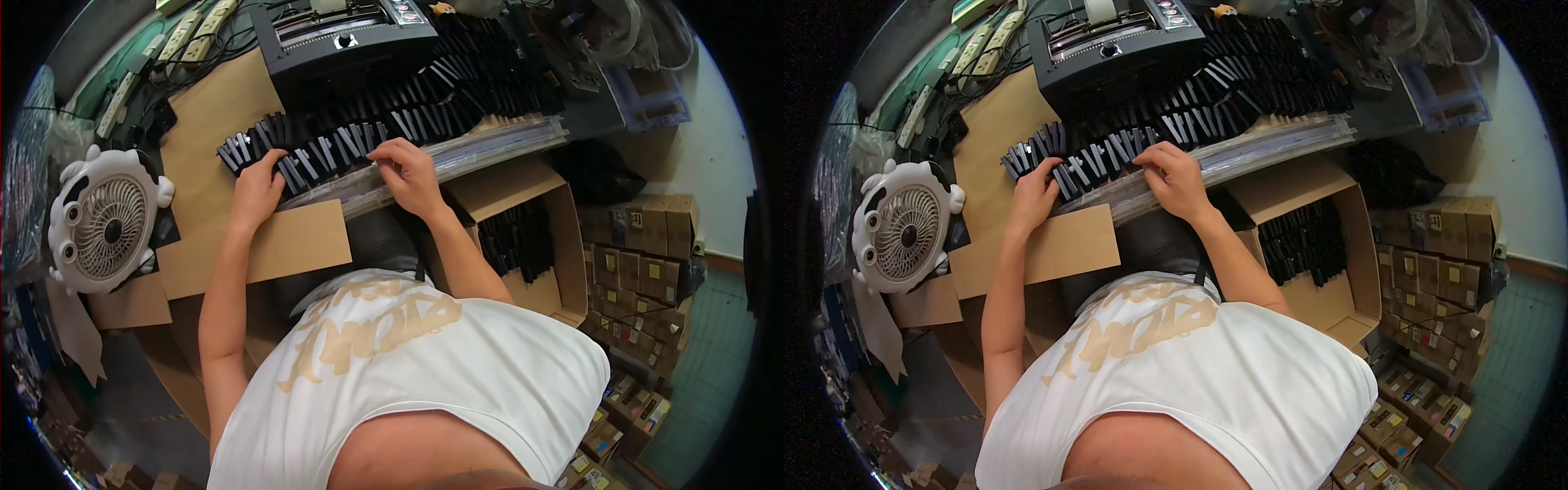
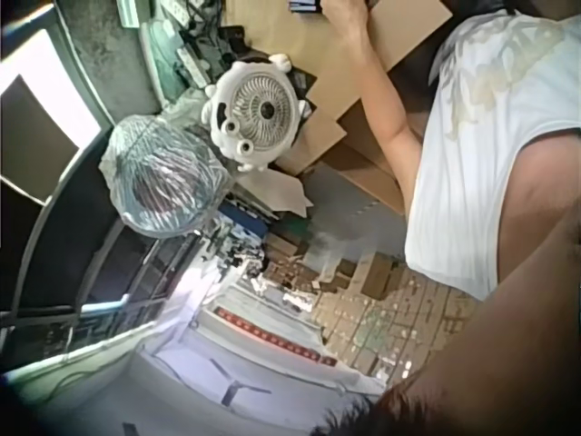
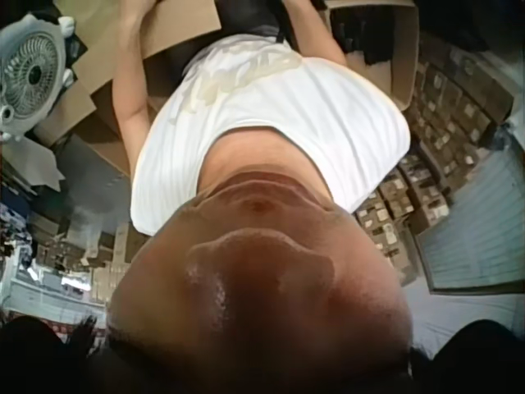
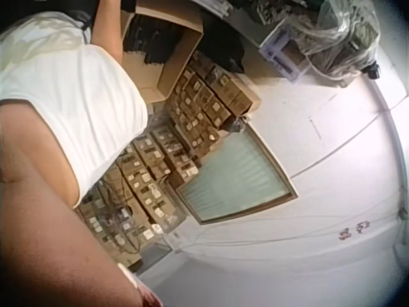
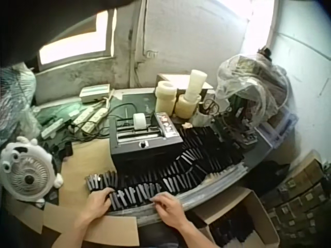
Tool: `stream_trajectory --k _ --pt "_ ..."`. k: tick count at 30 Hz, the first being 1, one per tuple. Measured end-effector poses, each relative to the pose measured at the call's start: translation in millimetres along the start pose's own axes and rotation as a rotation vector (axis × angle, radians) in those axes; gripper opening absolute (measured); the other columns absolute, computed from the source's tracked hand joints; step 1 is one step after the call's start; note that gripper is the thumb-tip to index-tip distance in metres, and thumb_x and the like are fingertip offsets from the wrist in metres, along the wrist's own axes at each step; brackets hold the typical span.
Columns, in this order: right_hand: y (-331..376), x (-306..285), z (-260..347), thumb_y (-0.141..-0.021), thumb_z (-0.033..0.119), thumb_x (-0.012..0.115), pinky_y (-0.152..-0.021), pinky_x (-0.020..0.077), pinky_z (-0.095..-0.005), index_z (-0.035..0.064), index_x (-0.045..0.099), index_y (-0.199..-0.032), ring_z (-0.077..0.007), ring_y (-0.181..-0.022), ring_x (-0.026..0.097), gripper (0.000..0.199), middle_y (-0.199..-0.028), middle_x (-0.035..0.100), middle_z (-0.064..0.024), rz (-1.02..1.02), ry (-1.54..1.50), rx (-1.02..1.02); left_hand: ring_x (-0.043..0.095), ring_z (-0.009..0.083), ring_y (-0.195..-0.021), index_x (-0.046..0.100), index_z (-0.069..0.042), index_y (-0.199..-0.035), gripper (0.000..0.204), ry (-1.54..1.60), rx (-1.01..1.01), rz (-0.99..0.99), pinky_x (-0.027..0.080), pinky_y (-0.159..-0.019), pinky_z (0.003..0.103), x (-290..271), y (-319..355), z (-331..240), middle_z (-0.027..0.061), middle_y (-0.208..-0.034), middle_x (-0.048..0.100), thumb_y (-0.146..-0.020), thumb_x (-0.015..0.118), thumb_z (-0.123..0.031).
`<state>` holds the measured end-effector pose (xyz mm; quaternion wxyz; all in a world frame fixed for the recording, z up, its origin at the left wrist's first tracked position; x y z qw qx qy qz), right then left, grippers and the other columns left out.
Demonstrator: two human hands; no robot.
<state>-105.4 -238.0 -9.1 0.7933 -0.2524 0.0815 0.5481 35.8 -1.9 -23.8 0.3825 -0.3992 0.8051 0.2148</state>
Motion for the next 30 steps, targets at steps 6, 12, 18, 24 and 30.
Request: stream_trajectory --k 6,12,18,24,30 --pt "0 0 0 -0.082 -0.007 0.06 -0.06 0.0406 -0.0232 0.0015 0.07 -0.094 -0.0131 -0.067 0.051 0.018 -0.095 0.065 -0.0036 0.005 0.011 -0.008 0.062 0.029 -0.07 0.061 -0.009 -0.121 0.036 0.147 -0.076 0.014 0.048 -0.067 0.037 7 1 8 0.0131 -0.084 0.068 -0.087 0.053 -0.008" --pt "1 3 -2 -0.082 -0.006 0.06 -0.06 0.0403 -0.0233 0.002 0.07 -0.094 -0.0132 -0.066 0.05 0.018 -0.095 0.065 -0.0037 -0.007 0.038 -0.035 0.06 0.0228 -0.068 0.061 -0.01 -0.123 0.036 0.232 -0.084 -0.013 0.047 -0.065 0.033 10 1 10 0.0099 -0.081 0.067 -0.088 0.054 -0.007" --pt "2 -1 2 -0.081 -0.006 0.059 -0.06 0.0406 -0.0241 0.0029 0.07 -0.095 -0.0145 -0.065 0.051 0.02 -0.095 0.065 -0.0041 -0.005 0.05 -0.001 0.059 0.019 -0.066 0.062 -0.011 -0.123 0.035 0.348 -0.156 0.088 0.047 -0.064 0.031 -3 3 1 0.008 -0.081 0.067 -0.089 0.054 -0.006" --pt "0 6 -11 -0.077 -0.004 0.059 -0.065 0.0447 -0.029 0.0038 0.07 -0.097 -0.021 -0.072 0.057 0.024 -0.097 0.067 -0.007 0.02 0.031 -0.066 0.058 0.0152 -0.065 0.064 -0.006 -0.119 0.03 0.421 -0.091 -0.009 0.047 -0.063 0.029 -33 25 28 0.005 -0.083 0.068 -0.091 0.054 -0.007" --pt "5 2 -4 -0.08 -0.009 0.057 -0.068 0.0443 -0.0257 0.0014 0.068 -0.097 -0.0171 -0.074 0.056 0.022 -0.097 0.065 -0.0045 0.03 0.059 -0.029 0.066 0.0302 -0.082 0.063 0.0 -0.114 0.031 -0.186 -0.048 -0.542 0.052 -0.074 0.039 -90 -17 88 0.0122 -0.1 0.07 -0.089 0.056 -0.017"
Point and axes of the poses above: each hand's wrist, its own y-axis away from the middle knuckle, its own x-axis out of the palm, z = x × y, the point moved 3 cm from there along -y, towards the middle knuckle
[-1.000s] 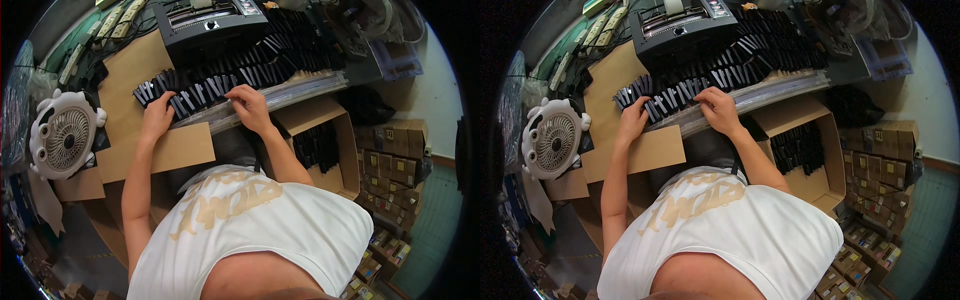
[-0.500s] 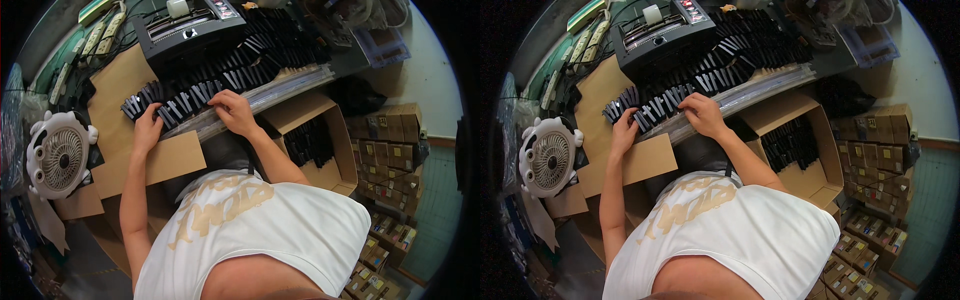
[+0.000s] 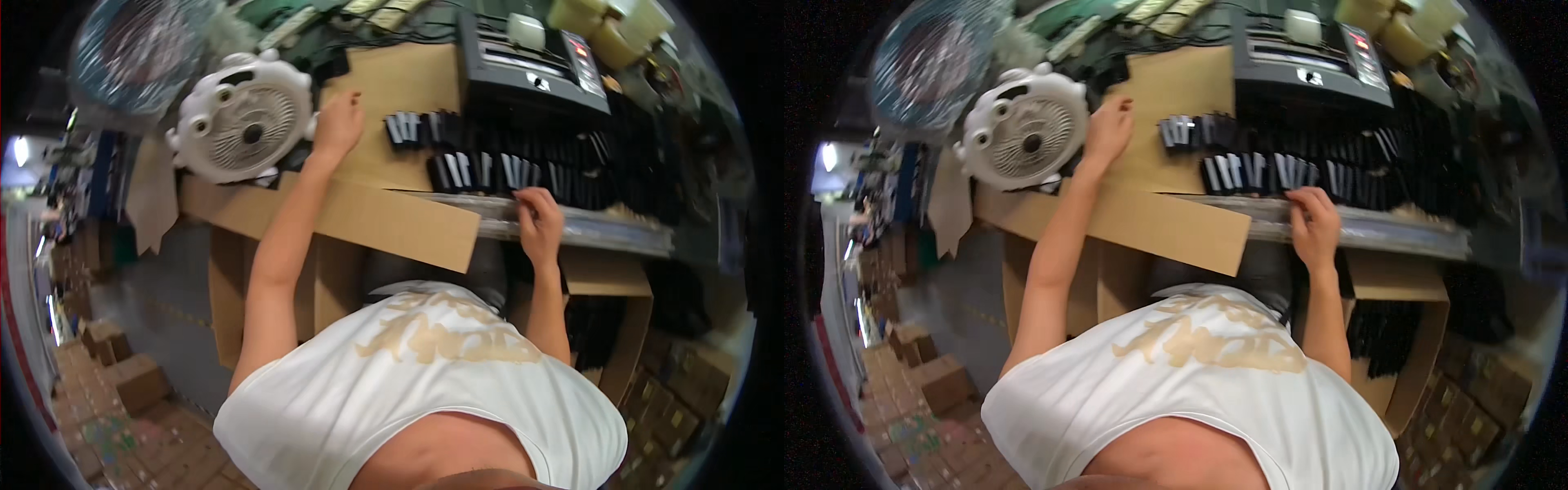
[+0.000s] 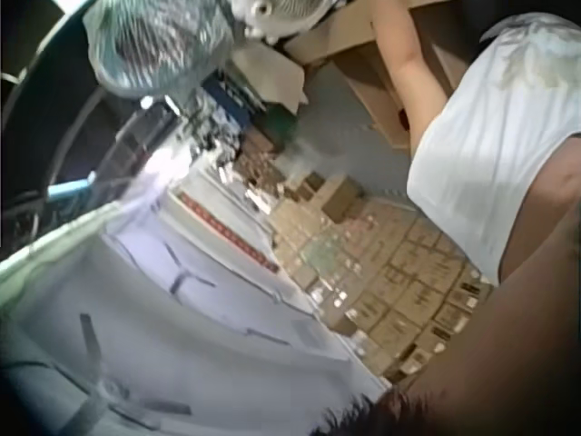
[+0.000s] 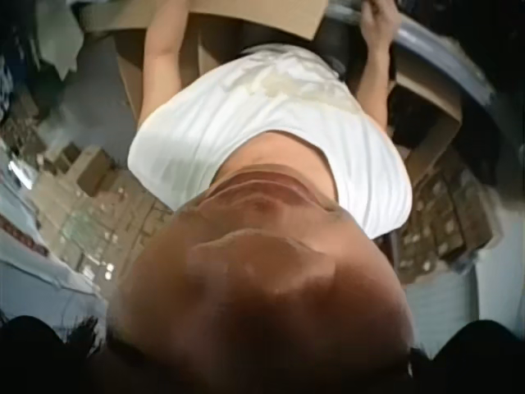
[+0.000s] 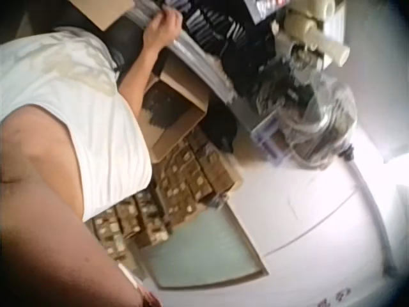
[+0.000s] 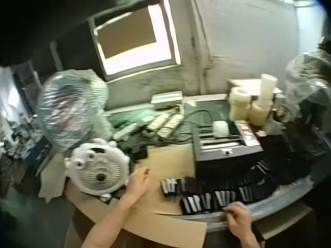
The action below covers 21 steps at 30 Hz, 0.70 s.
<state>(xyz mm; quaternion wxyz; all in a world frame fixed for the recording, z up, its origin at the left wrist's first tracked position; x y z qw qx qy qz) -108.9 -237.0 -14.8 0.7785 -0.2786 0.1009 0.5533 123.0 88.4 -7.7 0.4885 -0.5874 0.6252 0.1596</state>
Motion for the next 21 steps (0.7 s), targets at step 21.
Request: stream_trajectory --k 21 --pt "-39 -24 8 -0.08 -0.006 0.061 -0.067 0.0449 -0.0269 0.004 0.069 -0.1 -0.0193 -0.082 0.056 0.024 -0.1 0.066 -0.0067 -0.293 0.1 -0.252 0.071 0.0348 -0.073 0.055 -0.005 -0.112 0.019 -0.806 -0.07 0.134 0.058 -0.058 0.044 45 -114 64 0.017 -0.092 0.063 -0.096 0.047 -0.012"
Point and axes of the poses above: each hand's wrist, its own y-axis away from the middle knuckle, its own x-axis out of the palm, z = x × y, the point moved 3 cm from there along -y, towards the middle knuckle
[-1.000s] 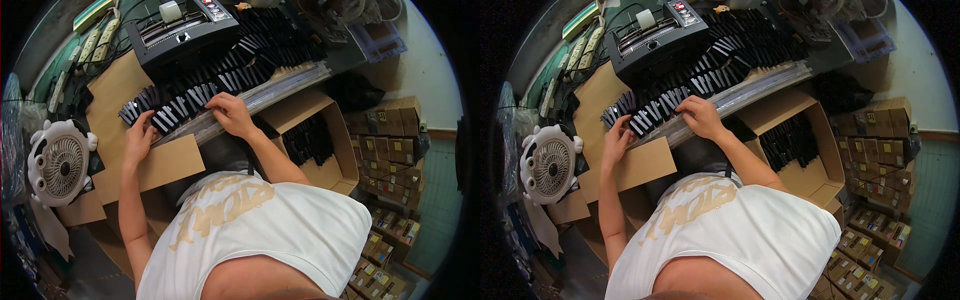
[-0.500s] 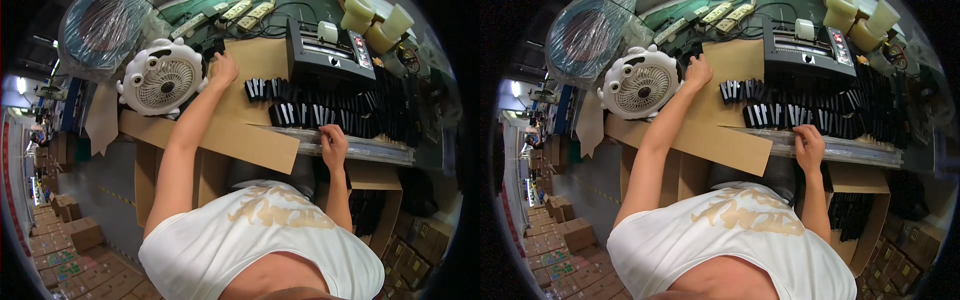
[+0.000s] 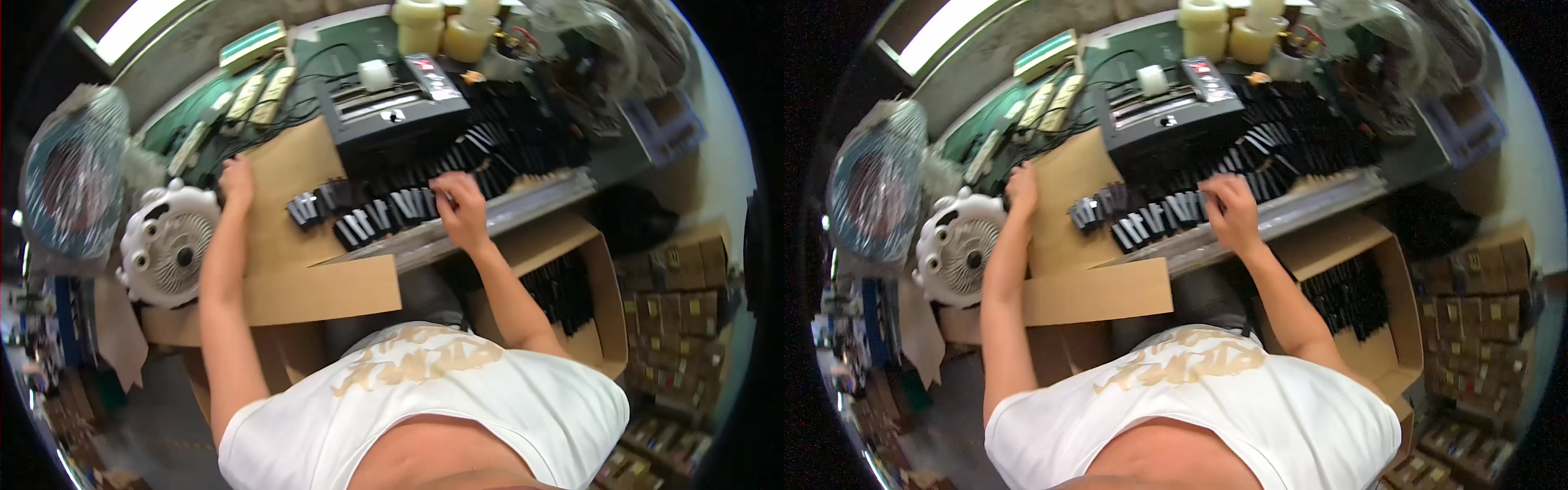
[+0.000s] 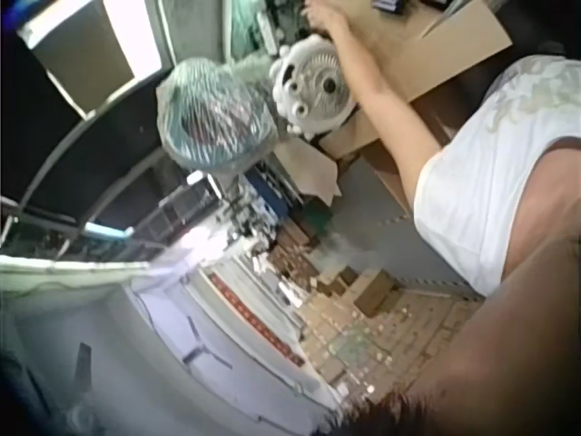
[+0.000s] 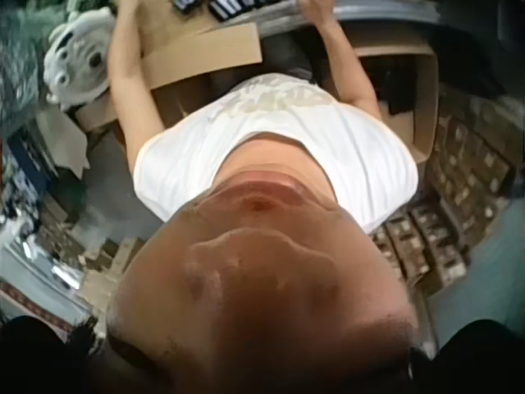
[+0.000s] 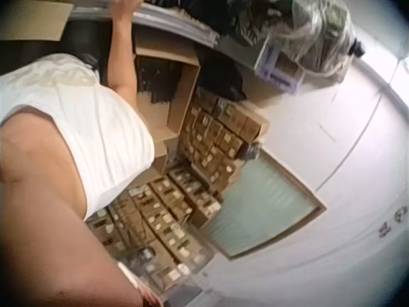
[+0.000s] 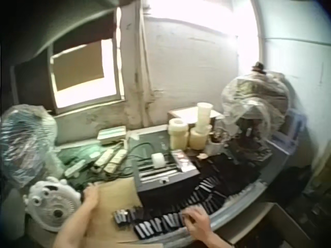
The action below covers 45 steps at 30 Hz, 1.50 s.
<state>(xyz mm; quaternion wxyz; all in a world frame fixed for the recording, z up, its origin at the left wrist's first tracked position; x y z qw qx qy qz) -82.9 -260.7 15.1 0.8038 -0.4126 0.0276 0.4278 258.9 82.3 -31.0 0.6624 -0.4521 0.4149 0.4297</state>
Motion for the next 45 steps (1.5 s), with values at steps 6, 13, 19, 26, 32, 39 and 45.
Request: stream_trajectory --k 6,13,19,26,32,39,45 --pt "-103 -18 -51 -0.088 0.019 0.064 -0.097 0.0416 -0.04 0.0097 0.067 -0.115 -0.0299 -0.11 0.052 0.029 -0.119 0.059 -0.0092 -0.207 0.493 -0.099 0.067 0.0261 -0.076 0.043 -0.005 -0.136 0.05 0.853 0.191 0.105 0.057 -0.066 0.034 -91 84 -22 0.0198 -0.103 0.061 -0.086 0.049 -0.002" --pt "-137 13 -131 -0.091 0.034 0.061 -0.097 0.0409 -0.0446 0.0105 0.068 -0.112 -0.0342 -0.114 0.052 0.032 -0.122 0.058 -0.0157 -0.07 0.719 -0.148 0.063 0.0196 -0.08 0.048 -0.003 -0.131 0.051 2.334 -0.119 0.792 0.053 -0.069 0.024 -163 227 -55 0.0164 -0.105 0.062 -0.081 0.048 0.006" --pt "-123 -3 -102 -0.091 0.029 0.063 -0.089 0.0438 -0.0392 0.0014 0.066 -0.094 -0.0297 -0.093 0.058 0.028 -0.093 0.066 -0.0116 -0.367 0.416 -0.007 0.065 0.0237 -0.085 0.047 -0.003 -0.121 0.038 2.706 0.025 0.983 0.053 -0.073 0.024 -156 278 -81 0.0196 -0.109 0.06 -0.083 0.053 0.001" --pt "-76 26 -67 -0.092 0.026 0.064 -0.061 0.0411 -0.0232 0.0032 0.063 -0.088 -0.0109 -0.066 0.051 0.023 -0.072 0.057 -0.0021 -0.136 -0.514 0.953 0.066 0.0286 -0.092 0.046 -0.004 -0.116 0.03 2.728 -0.246 1.22 0.054 -0.079 0.027 -166 308 -107 0.0212 -0.109 0.06 -0.089 0.057 -0.008" --pt "-65 51 -64 -0.092 0.02 0.064 -0.056 0.0348 -0.0191 0.0051 0.063 -0.087 -0.0066 -0.064 0.047 0.016 -0.07 0.054 0.0 -0.051 -0.568 0.959 0.065 0.0309 -0.094 0.045 0.0 -0.124 0.032 2.618 -0.389 1.131 0.057 -0.078 0.029 -181 304 -122 0.0269 -0.115 0.06 -0.096 0.052 -0.016" --pt "-16 58 15 -0.092 0.015 0.063 -0.065 0.0389 -0.0204 0.0048 0.063 -0.085 -0.0091 -0.075 0.05 0.013 -0.087 0.058 -0.0027 0.139 -0.922 0.905 0.068 0.0256 -0.088 0.047 0.002 -0.136 0.042 2.551 -0.386 0.954 0.056 -0.073 0.025 -167 290 -120 0.0251 -0.117 0.064 -0.102 0.044 -0.021" --pt "17 54 81 -0.091 0.01 0.064 -0.074 0.0389 -0.0207 0.0024 0.062 -0.084 -0.0103 -0.083 0.048 0.01 -0.103 0.058 -0.0028 0.23 -0.851 0.674 0.067 0.0238 -0.085 0.049 0.003 -0.134 0.041 2.516 -0.423 0.852 0.055 -0.072 0.025 -167 281 -127 0.0191 -0.112 0.064 -0.101 0.044 -0.021"
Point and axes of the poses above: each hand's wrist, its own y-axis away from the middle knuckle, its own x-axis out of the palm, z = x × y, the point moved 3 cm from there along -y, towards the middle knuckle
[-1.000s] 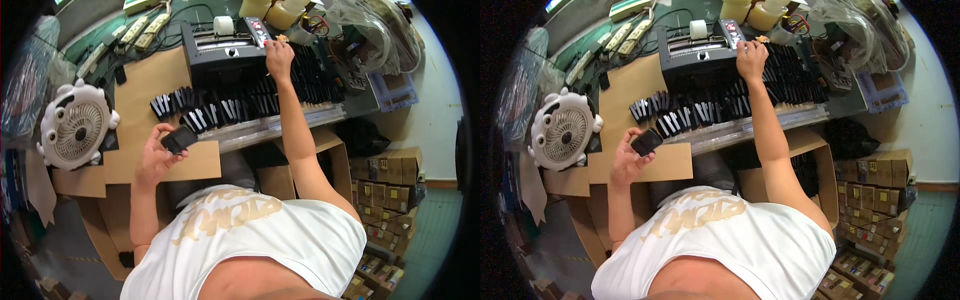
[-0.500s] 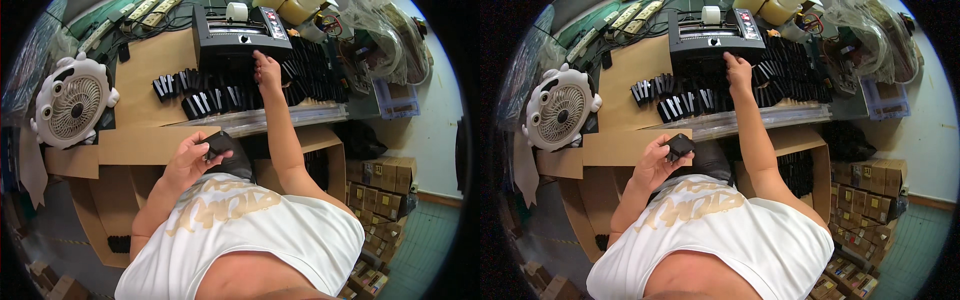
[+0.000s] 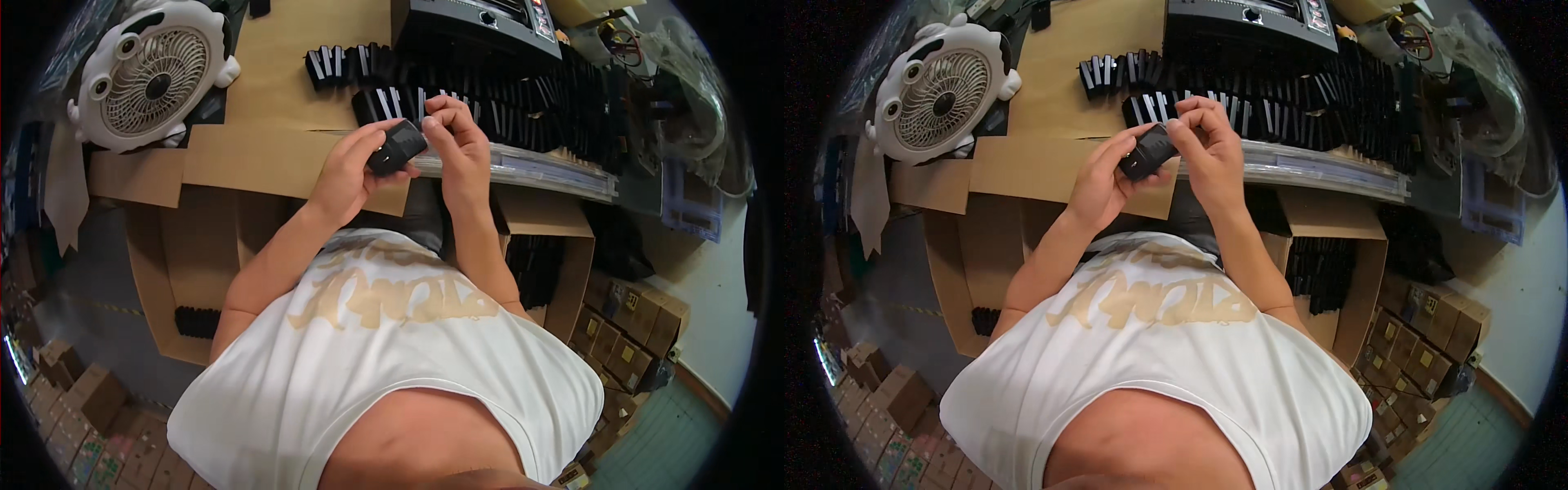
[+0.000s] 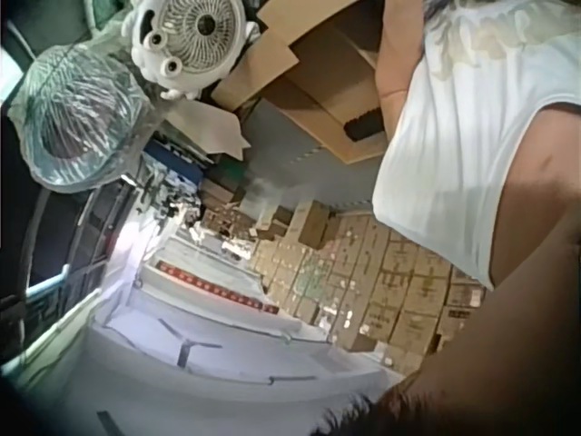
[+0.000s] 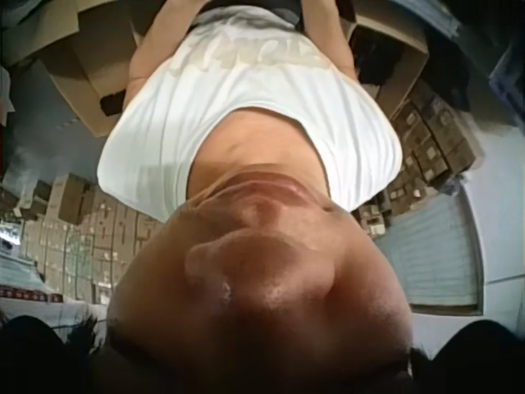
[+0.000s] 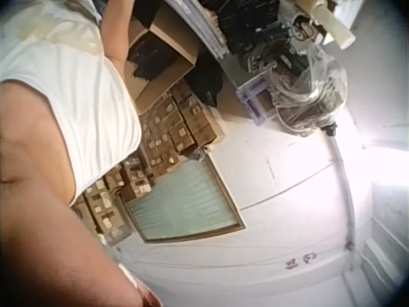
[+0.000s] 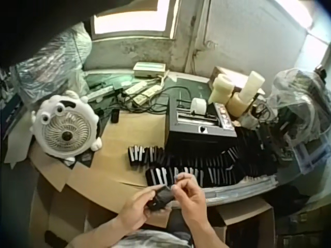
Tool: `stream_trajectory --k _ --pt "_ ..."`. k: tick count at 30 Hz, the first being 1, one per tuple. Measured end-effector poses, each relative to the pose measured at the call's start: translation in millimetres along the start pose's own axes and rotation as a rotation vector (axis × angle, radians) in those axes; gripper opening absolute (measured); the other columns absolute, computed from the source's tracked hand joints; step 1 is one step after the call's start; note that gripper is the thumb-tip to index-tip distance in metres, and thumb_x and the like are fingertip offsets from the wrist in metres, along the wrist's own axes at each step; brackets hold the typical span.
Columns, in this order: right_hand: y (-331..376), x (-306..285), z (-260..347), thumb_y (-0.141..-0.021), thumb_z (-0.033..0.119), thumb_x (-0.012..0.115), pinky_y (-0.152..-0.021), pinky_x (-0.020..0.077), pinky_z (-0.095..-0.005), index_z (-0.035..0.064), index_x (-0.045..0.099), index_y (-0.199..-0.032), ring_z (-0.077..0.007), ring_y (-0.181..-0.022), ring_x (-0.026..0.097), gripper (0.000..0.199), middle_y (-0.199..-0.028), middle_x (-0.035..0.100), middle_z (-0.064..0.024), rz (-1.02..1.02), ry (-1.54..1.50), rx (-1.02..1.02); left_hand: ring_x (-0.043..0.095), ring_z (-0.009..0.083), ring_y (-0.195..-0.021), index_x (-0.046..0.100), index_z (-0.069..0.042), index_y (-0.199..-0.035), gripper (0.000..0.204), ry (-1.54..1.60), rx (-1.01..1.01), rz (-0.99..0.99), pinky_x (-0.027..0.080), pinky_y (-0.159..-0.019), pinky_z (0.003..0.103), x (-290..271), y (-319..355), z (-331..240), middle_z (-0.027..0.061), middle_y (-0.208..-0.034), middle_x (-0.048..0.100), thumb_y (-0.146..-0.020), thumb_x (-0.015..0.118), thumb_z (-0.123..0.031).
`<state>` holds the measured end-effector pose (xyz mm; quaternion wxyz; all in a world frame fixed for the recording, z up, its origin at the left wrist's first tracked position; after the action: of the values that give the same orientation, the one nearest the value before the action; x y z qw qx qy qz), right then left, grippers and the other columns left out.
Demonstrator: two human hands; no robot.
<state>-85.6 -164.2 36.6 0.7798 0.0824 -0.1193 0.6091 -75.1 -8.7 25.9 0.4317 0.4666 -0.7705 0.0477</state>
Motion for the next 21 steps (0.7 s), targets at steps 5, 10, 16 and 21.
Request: stream_trajectory --k 5,10,16,21 --pt "10 7 -5 -0.091 0.01 0.064 -0.08 0.039 -0.0215 0.0013 0.062 -0.083 -0.0112 -0.089 0.048 0.012 -0.108 0.057 -0.0029 0.012 0.079 -0.028 0.066 0.0213 -0.082 0.052 0.005 -0.131 0.042 0.012 0.045 -0.025 0.055 -0.07 0.023 1 1 5 0.016 -0.109 0.063 -0.101 0.045 -0.023" --pt "11 7 -7 -0.092 0.01 0.063 -0.081 0.0391 -0.0222 0.0012 0.061 -0.083 -0.0116 -0.089 0.049 0.012 -0.109 0.058 -0.0036 0.029 0.033 0.028 0.066 0.0206 -0.081 0.053 0.006 -0.129 0.042 0.027 0.082 -0.007 0.054 -0.069 0.023 0 4 7 0.0146 -0.107 0.063 -0.1 0.046 -0.024" --pt "11 6 -7 -0.093 0.01 0.062 -0.082 0.0389 -0.022 0.0011 0.061 -0.084 -0.0115 -0.089 0.05 0.013 -0.11 0.057 -0.0041 0.05 0.02 0.039 0.066 0.0202 -0.081 0.053 0.006 -0.127 0.042 0.014 0.094 -0.001 0.053 -0.069 0.022 -1 4 7 0.0145 -0.107 0.063 -0.1 0.046 -0.025" --pt "14 9 -6 -0.092 0.007 0.063 -0.079 0.0394 -0.0215 0.0013 0.061 -0.084 -0.0112 -0.087 0.05 0.01 -0.108 0.057 -0.0039 0.041 0.155 -0.016 0.065 0.0196 -0.081 0.052 0.006 -0.128 0.041 -0.012 0.102 -0.011 0.052 -0.068 0.022 3 5 7 0.0149 -0.105 0.062 -0.098 0.047 -0.022"
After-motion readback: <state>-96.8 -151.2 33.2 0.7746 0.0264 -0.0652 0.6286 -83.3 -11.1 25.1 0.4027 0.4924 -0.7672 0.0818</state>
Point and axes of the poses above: each hand's wrist, its own y-axis away from the middle knuckle, its own x-axis out of the palm, z = x × y, the point moved 3 cm from there along -y, towards the middle knuckle
